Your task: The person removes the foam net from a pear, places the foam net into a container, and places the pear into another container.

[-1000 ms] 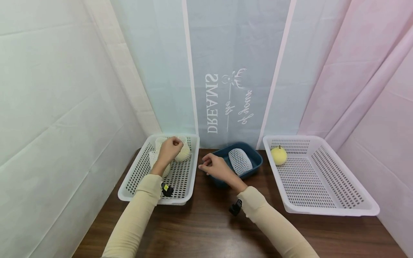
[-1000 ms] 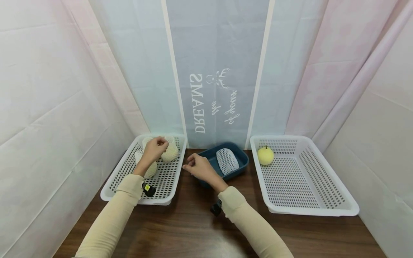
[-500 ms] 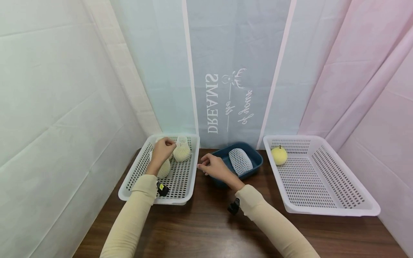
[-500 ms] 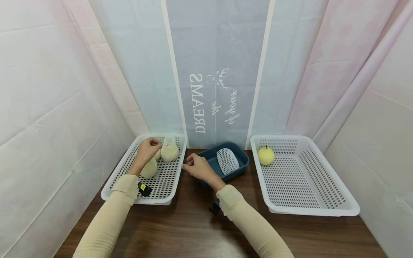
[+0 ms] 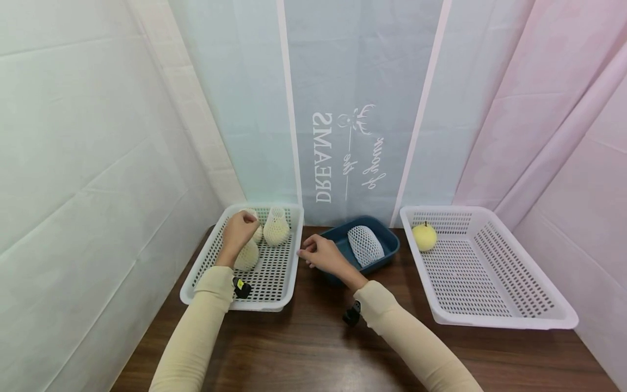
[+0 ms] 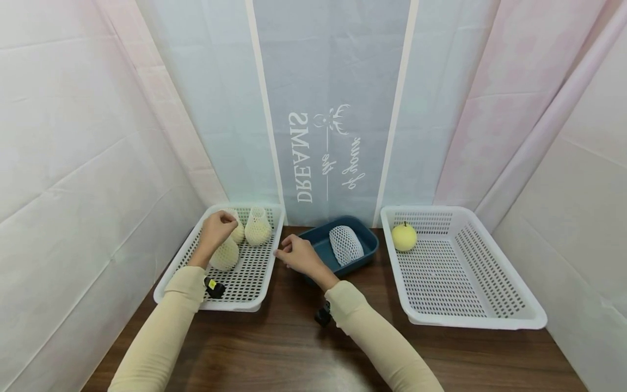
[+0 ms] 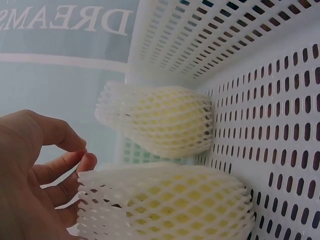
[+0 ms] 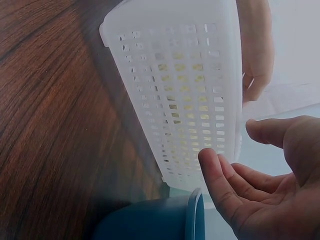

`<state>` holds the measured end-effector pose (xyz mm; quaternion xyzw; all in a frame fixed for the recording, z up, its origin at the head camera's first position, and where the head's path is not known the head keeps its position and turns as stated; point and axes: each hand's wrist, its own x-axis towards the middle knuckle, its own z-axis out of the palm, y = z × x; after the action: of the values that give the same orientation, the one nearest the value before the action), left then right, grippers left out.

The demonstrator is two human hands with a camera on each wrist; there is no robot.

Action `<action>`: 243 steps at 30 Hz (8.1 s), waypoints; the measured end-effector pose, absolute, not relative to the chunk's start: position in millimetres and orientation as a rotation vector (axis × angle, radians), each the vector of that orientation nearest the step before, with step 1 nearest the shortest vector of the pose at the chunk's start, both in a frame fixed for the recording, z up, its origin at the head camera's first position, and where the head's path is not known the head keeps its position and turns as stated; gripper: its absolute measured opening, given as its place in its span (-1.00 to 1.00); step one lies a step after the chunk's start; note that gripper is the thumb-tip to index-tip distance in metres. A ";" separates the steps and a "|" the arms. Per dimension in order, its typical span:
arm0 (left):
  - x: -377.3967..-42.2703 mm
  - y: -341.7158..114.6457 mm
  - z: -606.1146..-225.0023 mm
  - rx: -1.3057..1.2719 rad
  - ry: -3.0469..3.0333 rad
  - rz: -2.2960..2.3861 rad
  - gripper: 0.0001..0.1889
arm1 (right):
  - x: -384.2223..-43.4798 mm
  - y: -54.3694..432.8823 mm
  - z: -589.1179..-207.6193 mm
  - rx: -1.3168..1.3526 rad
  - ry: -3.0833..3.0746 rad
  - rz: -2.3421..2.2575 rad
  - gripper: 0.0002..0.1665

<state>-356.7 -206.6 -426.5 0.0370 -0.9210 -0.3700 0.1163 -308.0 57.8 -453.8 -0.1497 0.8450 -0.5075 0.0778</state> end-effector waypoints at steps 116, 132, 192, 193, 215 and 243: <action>-345.9 -222.3 -438.2 0.224 -3.145 -1.160 0.04 | -320.9 42.6 -463.5 -0.155 1.940 -1.948 -0.58; -344.7 -214.9 -426.3 0.135 -3.206 -1.055 0.09 | -320.3 42.3 -461.5 -0.121 1.924 -1.944 -0.56; -328.4 -168.0 -385.1 -0.120 -3.178 -0.923 -0.05 | -318.4 46.6 -464.6 -0.170 1.905 -1.974 -0.42; -327.9 -167.4 -384.6 -0.125 -3.173 -0.921 -0.06 | -318.3 46.8 -464.2 -0.173 1.902 -1.979 -0.41; -318.5 -149.2 -368.5 -0.265 -3.149 -0.864 -0.17 | -307.3 59.8 -458.3 -0.377 2.210 -1.930 -0.57; -303.1 -119.1 -364.3 -0.371 -3.124 -0.911 -0.19 | -293.1 65.7 -449.2 -0.618 2.402 -1.833 -0.11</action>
<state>-303.1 -119.1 -364.3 -0.1131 -0.9517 -0.2776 -0.0670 -293.1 65.7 -449.2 -0.2002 0.7786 -0.5940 0.0287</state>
